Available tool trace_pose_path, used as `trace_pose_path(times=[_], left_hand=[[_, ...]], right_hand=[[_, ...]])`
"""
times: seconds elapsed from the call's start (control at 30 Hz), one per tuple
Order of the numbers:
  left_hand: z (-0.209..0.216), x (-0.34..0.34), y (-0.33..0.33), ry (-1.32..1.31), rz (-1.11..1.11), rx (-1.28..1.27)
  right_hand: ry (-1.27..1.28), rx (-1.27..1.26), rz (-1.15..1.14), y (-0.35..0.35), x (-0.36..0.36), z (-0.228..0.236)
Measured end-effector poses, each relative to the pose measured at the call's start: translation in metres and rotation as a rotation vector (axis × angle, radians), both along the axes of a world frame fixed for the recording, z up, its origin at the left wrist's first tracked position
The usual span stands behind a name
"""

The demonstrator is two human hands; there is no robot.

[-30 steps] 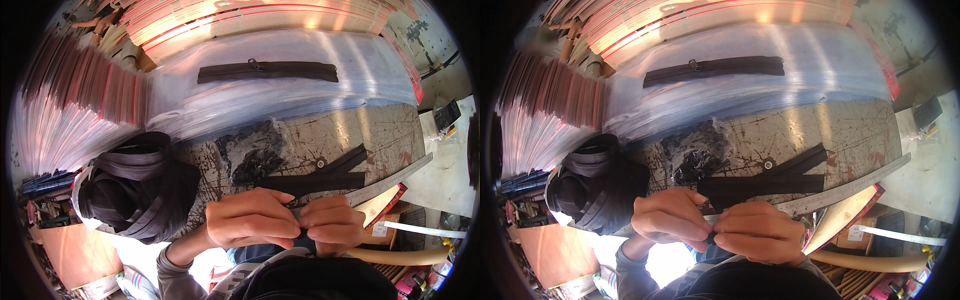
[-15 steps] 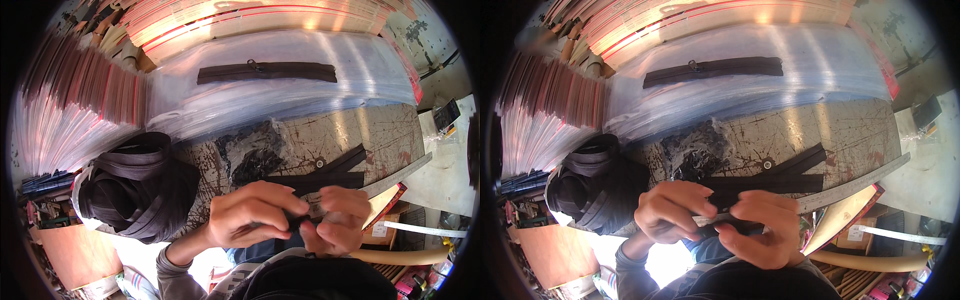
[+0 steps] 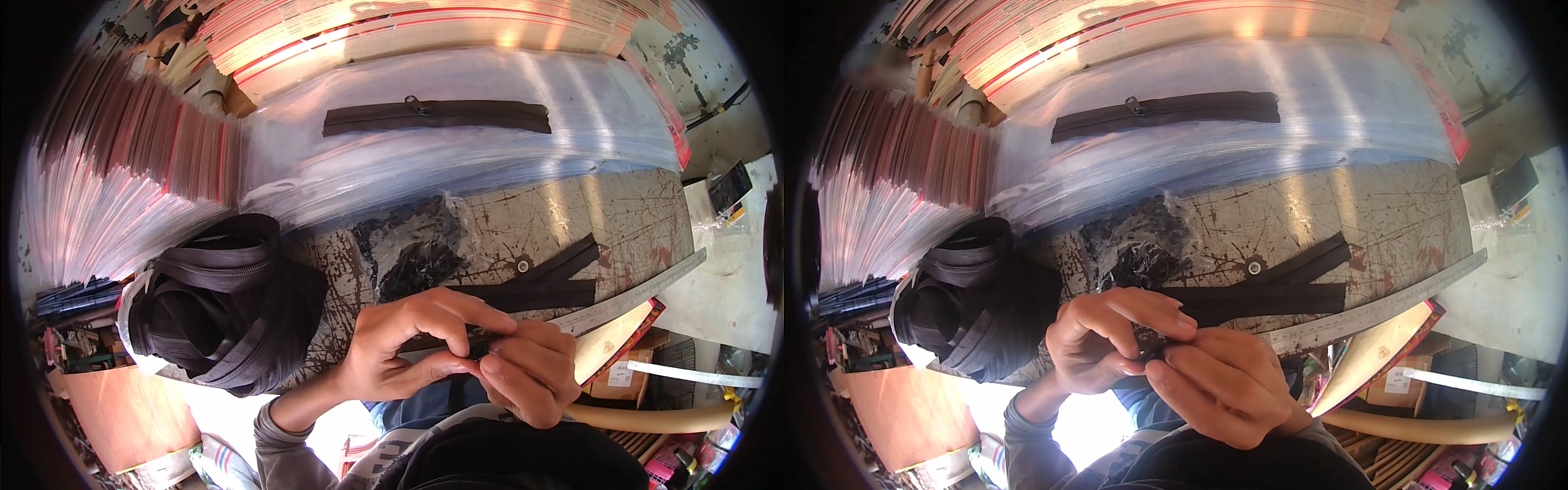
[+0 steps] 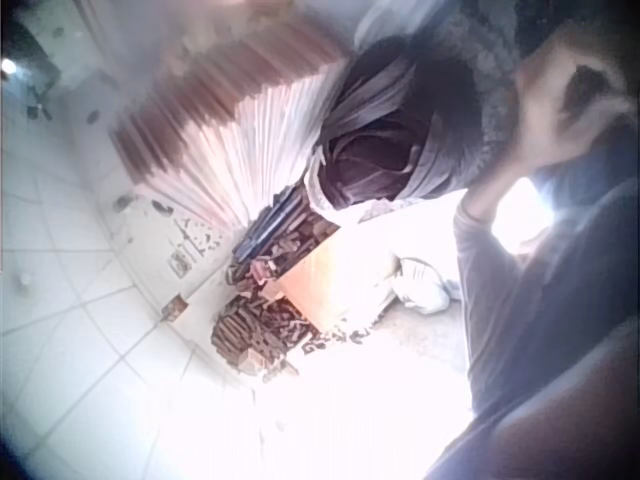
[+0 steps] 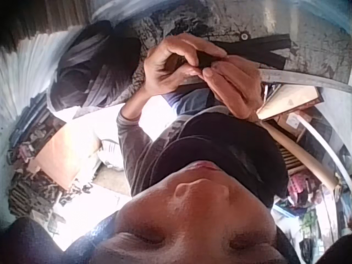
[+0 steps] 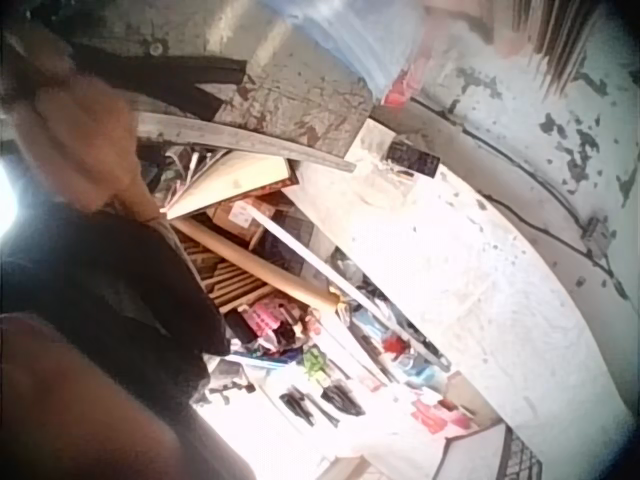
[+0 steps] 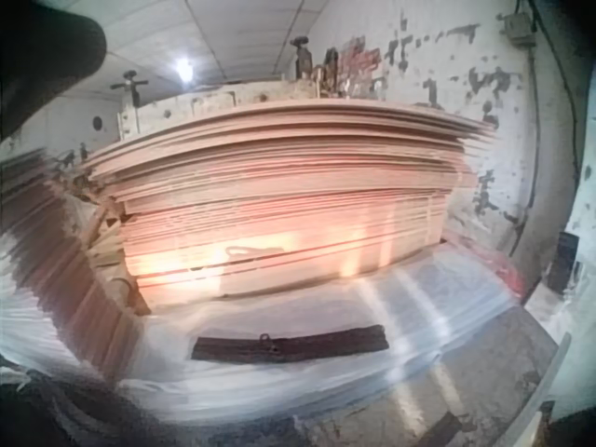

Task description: The person cuts a zipper tape with scissors, picks up a zipper slider, and attaches the slider onto the zipper tape by hand.

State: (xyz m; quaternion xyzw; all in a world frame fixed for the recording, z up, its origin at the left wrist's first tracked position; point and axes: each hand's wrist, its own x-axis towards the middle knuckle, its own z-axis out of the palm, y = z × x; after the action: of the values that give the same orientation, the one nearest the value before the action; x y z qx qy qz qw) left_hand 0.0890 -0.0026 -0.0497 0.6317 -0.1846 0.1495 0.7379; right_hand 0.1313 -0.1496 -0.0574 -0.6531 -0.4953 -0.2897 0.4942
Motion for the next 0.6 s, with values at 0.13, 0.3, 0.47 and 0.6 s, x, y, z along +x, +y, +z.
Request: trace_pose_path(times=[0.13, 0.3, 0.47, 0.6], left_hand=[[-0.001, 0.0, 0.001, 0.034, 0.019, 0.003], [0.0, 0.001, 0.002, 0.038, 0.05, 0.04], [-0.003, 0.002, 0.007, 0.04, 0.031, -0.015], [-0.001, 0.001, 0.007, 0.063, 0.019, -0.002]], right_hand=[[0.022, 0.0, -0.018, 0.003, -0.002, -0.001], [0.121, 0.094, 0.027, 0.01, -0.003, 0.003], [0.179, -0.017, 0.039, 0.002, -0.004, 0.011], [0.114, -0.028, 0.062, 0.001, 0.0, 0.007]])
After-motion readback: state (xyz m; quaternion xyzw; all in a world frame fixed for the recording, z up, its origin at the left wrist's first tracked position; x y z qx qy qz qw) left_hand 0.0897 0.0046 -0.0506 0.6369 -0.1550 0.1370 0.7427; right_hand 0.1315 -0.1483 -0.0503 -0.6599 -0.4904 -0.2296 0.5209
